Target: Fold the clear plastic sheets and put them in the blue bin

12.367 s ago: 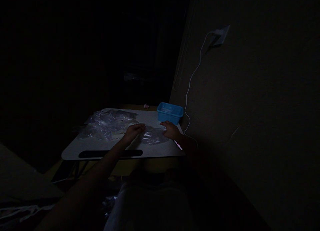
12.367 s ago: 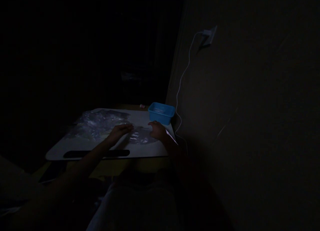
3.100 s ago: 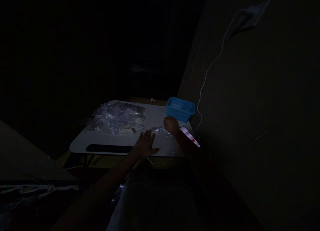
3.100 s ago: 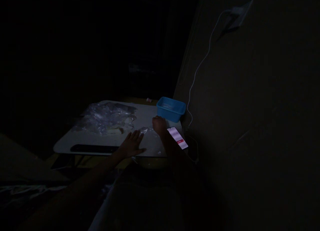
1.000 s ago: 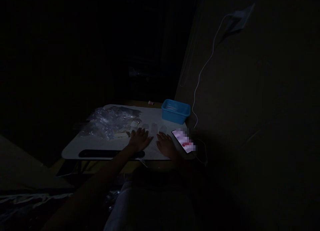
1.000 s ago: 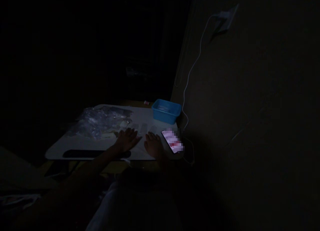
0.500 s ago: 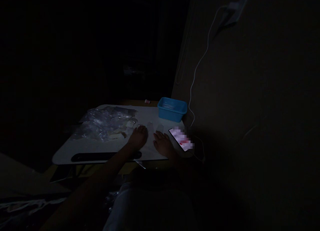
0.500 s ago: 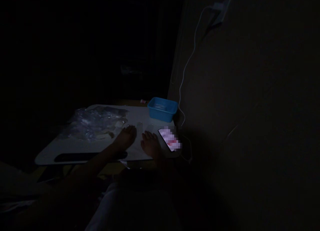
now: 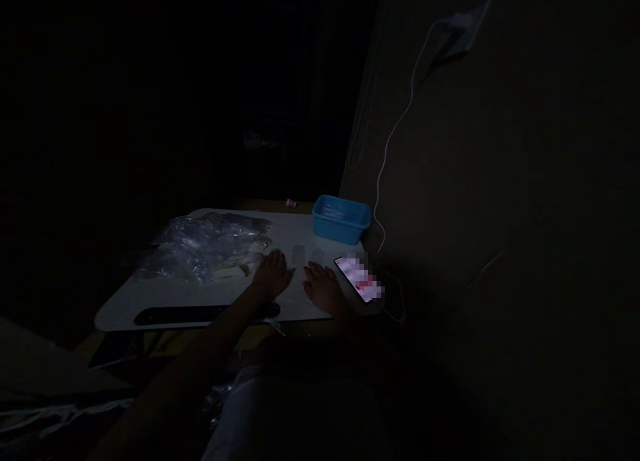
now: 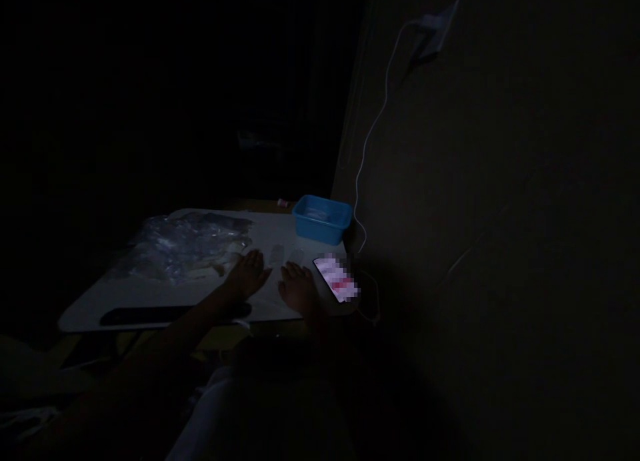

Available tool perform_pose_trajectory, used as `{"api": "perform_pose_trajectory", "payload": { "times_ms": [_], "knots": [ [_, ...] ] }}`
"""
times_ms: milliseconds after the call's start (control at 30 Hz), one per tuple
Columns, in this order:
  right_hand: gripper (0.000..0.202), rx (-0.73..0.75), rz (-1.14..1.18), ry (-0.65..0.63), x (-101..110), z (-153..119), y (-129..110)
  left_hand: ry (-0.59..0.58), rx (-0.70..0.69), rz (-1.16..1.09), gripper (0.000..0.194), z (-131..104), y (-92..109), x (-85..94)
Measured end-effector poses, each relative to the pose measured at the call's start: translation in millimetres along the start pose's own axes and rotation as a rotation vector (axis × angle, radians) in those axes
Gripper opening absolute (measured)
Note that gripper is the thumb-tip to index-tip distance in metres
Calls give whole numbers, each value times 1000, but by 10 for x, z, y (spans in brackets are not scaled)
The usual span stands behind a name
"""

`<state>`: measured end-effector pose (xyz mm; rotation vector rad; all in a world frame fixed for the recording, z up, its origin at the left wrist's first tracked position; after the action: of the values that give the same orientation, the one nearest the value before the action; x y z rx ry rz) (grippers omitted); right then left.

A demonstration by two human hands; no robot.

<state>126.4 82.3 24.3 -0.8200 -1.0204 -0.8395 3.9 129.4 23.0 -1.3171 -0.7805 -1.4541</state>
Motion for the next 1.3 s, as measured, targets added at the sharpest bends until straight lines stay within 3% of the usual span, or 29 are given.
{"api": "perform_pose_trajectory", "payload": {
  "times_ms": [133,267,433,567,667,800,1133,1300],
  "knots": [
    [42,-14,7,-14,-23,1,7,66,-75,-58,52,-122,206,150],
    [42,14,67,3,-1,25,29,-4,-176,-87,53,-295,420,128],
    [43,11,187,143,171,-60,179,-25,-95,-86,60,-373,322,62],
    [41,127,118,39,122,-225,135,-29,-75,-69,61,-343,253,31],
    [44,122,27,-10,30,-290,106,-33,-76,-56,61,-329,251,13],
    [51,26,-73,5,-30,-269,148,-19,-87,-44,61,-353,261,14],
    [53,-25,-110,-15,59,-200,272,-13,-102,-27,60,-452,228,44],
    [48,109,-86,-18,116,-152,108,1,-117,-27,59,-459,223,34]
  ]
}}
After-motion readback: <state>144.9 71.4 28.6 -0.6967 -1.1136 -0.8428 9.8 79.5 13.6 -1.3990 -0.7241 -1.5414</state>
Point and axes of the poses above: each hand's wrist, its own z-axis towards the middle knuckle, its own x-axis out of the back of the hand, y = z × x, the point moved 6 cm from there along z, towards the middle knuckle, and after that the axes turned 5 degrees about z, right-handed, at the moved point
